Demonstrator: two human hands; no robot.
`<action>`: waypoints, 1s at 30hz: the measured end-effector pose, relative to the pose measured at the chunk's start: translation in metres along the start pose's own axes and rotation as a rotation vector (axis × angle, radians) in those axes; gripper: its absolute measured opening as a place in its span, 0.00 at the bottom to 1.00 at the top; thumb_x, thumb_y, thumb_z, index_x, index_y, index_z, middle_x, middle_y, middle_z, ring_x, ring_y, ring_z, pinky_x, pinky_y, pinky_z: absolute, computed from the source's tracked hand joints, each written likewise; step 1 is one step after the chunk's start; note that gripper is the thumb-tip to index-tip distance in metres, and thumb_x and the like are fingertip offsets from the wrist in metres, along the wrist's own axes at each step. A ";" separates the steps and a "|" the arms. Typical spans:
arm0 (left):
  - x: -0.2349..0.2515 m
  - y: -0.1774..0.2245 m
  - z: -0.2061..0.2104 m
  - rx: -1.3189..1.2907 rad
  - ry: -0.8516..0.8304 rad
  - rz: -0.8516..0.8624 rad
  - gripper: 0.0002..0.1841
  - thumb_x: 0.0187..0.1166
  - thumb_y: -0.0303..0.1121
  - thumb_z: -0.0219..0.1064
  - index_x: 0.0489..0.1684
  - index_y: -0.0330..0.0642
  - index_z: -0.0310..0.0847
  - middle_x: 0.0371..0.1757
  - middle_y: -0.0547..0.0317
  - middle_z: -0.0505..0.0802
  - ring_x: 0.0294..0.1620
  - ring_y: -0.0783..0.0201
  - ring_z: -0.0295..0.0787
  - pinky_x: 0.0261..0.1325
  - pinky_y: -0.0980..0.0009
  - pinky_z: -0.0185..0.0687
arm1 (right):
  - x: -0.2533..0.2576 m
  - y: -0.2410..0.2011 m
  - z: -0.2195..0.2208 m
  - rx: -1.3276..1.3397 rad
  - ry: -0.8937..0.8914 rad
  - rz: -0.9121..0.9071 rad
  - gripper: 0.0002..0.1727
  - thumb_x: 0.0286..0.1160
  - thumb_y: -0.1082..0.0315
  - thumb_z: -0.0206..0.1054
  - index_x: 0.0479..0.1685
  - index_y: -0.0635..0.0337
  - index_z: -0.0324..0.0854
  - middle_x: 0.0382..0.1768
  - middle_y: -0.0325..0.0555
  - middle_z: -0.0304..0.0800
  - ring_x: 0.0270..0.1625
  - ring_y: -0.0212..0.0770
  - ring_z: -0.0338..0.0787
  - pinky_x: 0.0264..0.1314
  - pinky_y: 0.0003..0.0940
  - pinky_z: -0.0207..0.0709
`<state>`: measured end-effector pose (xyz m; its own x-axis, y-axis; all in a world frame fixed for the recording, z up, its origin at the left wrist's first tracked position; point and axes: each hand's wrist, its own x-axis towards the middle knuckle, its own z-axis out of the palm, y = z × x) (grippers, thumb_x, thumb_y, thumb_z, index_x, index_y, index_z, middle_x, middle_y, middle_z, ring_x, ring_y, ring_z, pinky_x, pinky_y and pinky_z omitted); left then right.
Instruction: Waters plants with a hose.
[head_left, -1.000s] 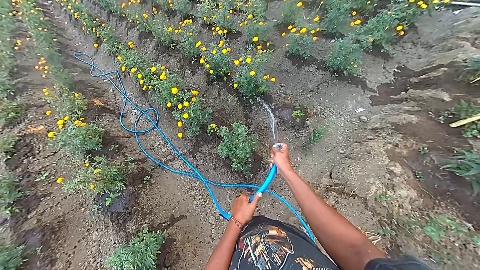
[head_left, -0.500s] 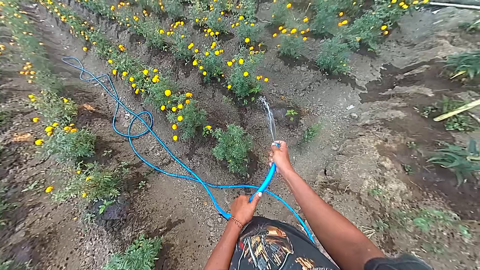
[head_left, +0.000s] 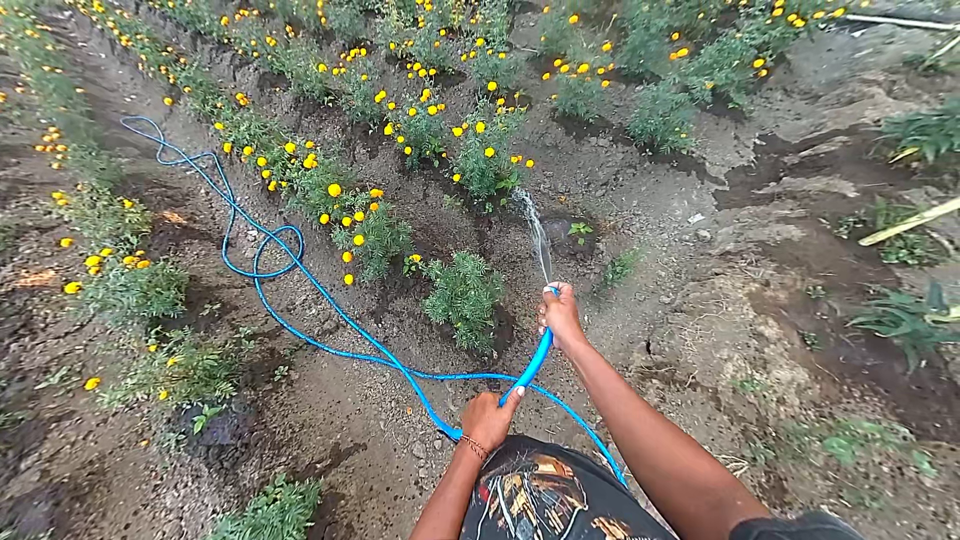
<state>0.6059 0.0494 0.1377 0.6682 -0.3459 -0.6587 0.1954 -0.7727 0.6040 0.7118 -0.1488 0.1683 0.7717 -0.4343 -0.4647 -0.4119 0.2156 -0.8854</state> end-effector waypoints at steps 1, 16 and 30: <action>0.000 0.000 0.000 -0.001 -0.005 -0.001 0.42 0.86 0.70 0.40 0.27 0.37 0.81 0.31 0.47 0.85 0.39 0.48 0.85 0.46 0.42 0.77 | 0.000 0.000 0.000 0.001 0.000 -0.001 0.12 0.97 0.62 0.47 0.69 0.56 0.60 0.21 0.37 0.62 0.11 0.31 0.63 0.11 0.27 0.64; -0.003 0.001 0.002 0.026 -0.025 0.009 0.42 0.86 0.70 0.41 0.29 0.36 0.82 0.33 0.46 0.86 0.40 0.47 0.85 0.48 0.42 0.77 | 0.000 0.014 -0.011 0.035 0.035 0.024 0.11 0.97 0.64 0.46 0.67 0.57 0.59 0.21 0.37 0.62 0.10 0.31 0.62 0.11 0.27 0.64; 0.001 0.005 0.011 0.070 -0.072 0.039 0.42 0.86 0.69 0.41 0.26 0.36 0.81 0.30 0.47 0.85 0.38 0.48 0.85 0.47 0.43 0.78 | -0.002 0.027 -0.037 0.102 0.103 0.043 0.12 0.97 0.64 0.47 0.69 0.58 0.59 0.22 0.38 0.63 0.11 0.31 0.64 0.12 0.28 0.66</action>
<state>0.5999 0.0398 0.1349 0.6202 -0.4119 -0.6676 0.1179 -0.7924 0.5985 0.6811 -0.1740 0.1460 0.6983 -0.5091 -0.5031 -0.3880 0.3215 -0.8638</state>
